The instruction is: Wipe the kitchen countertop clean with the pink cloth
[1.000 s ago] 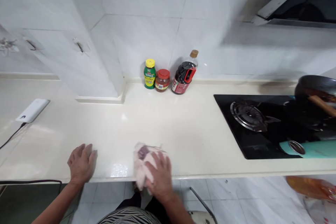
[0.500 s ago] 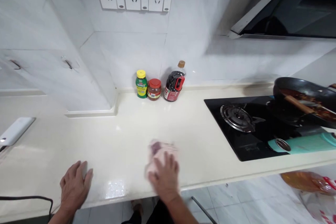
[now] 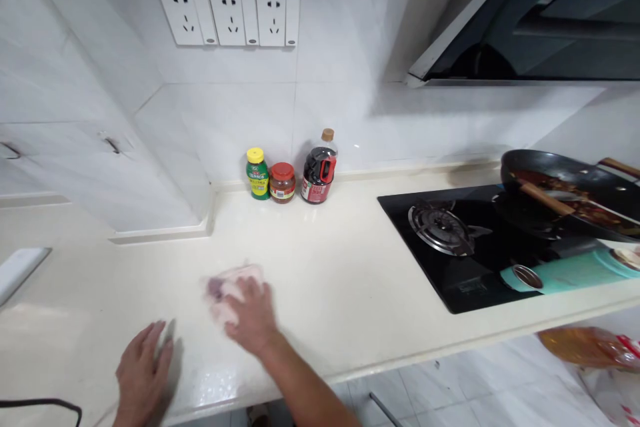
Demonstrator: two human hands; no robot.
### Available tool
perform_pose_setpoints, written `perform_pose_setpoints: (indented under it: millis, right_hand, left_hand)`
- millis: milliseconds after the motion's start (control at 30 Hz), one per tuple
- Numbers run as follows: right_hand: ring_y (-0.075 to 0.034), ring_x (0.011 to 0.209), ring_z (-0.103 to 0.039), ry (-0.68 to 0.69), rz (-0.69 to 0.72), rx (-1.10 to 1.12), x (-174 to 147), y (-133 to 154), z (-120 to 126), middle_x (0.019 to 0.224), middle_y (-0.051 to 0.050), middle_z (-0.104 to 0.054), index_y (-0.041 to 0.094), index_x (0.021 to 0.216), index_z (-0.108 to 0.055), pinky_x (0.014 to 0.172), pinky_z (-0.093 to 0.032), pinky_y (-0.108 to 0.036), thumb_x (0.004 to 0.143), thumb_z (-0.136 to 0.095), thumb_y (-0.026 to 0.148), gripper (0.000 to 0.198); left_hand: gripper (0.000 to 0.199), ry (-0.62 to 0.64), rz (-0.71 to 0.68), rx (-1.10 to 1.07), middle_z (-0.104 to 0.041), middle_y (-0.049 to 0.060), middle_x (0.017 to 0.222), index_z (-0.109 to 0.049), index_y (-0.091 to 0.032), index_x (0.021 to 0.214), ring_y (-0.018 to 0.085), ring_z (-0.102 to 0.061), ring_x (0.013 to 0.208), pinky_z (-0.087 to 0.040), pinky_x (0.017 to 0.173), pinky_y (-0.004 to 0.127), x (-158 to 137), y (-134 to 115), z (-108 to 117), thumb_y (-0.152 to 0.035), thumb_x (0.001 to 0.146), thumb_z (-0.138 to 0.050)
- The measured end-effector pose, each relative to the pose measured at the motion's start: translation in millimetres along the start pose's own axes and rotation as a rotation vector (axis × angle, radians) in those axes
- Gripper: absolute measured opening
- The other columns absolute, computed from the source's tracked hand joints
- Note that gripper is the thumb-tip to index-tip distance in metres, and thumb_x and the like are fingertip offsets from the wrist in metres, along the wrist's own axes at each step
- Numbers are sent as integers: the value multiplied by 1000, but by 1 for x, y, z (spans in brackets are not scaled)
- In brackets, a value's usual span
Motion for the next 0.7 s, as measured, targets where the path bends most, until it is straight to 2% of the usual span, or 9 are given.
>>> perform_pose_setpoints:
  millis: [67,167,233,300,367,467,533,600,700]
  right_hand:
    - [-40,153,-22,-112,-236,-71,-23,-57,19,168,-10,-29,33,147,-53,117,-17,-65,91,-61,50,58]
    - [-38,151,-29,-332,-468,-212,-77,-130,38,164,-13,-34,28,145,-56,117,-25,-60,96,-50,43,51]
    - [-39,149,-33,-483,-602,-270,-116,-158,36,163,-17,-35,24,143,-57,114,-31,-60,97,-47,46,52]
    - [-40,149,-33,-576,-678,-295,-149,-163,21,163,-19,-34,21,141,-58,113,-35,-61,97,-46,50,54]
    - [-41,151,-31,-560,-626,-290,-166,-147,-2,163,-17,-36,23,138,-61,113,-35,-63,96,-47,50,52]
    - [-43,153,-28,-343,-336,-202,-156,-95,-34,164,-9,-38,35,136,-64,115,-33,-66,91,-56,47,47]
    - [-44,153,-27,-140,-91,-97,-130,-56,-43,166,-6,-36,41,137,-62,116,-31,-68,87,-63,48,50]
    - [-41,155,-24,18,124,1,-93,-20,-40,169,-4,-29,41,142,-58,120,-26,-67,89,-63,49,54]
    - [-32,159,-14,112,323,53,-23,17,-24,172,-3,-22,36,150,-49,128,-15,-58,96,-56,44,55]
  left_hand:
    - [41,37,-112,-91,-61,13,140,-61,-28,132,32,-50,136,-38,118,57,-1,-30,-14,-40,96,-45]
    - [38,86,-226,-196,-62,10,141,-64,-28,129,29,-53,135,-41,118,53,-7,-67,-40,-37,96,-48]
    - [39,109,-262,-239,-62,10,142,-63,-28,132,29,-53,136,-42,117,53,-13,-80,-55,-36,97,-49]
    - [42,124,-282,-266,-59,11,146,-60,-28,137,29,-50,140,-41,119,54,-19,-85,-65,-36,96,-50]
    - [47,127,-293,-282,-53,13,152,-55,-27,143,31,-43,146,-37,122,57,-25,-83,-70,-35,96,-51]
    - [58,130,-295,-309,-40,13,162,-43,-30,152,33,-33,153,-34,123,60,-32,-74,-72,-34,95,-51]
    - [66,133,-290,-328,-31,12,168,-31,-33,158,35,-27,156,-34,123,62,-35,-68,-75,-34,95,-50]
    - [75,110,-276,-341,-20,11,172,-19,-37,161,36,-22,158,-32,123,65,-38,-64,-77,-34,94,-51]
    - [82,24,-221,-324,-5,7,175,-8,-40,163,38,-12,160,-25,124,70,-37,-63,-79,-34,93,-50]
Point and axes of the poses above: each hand's wrist, its own x-axis towards the middle knuckle, its own z-axis out of the back of the hand, y = z × x, the point moved 1 cm from there along x, towards the middle knuckle
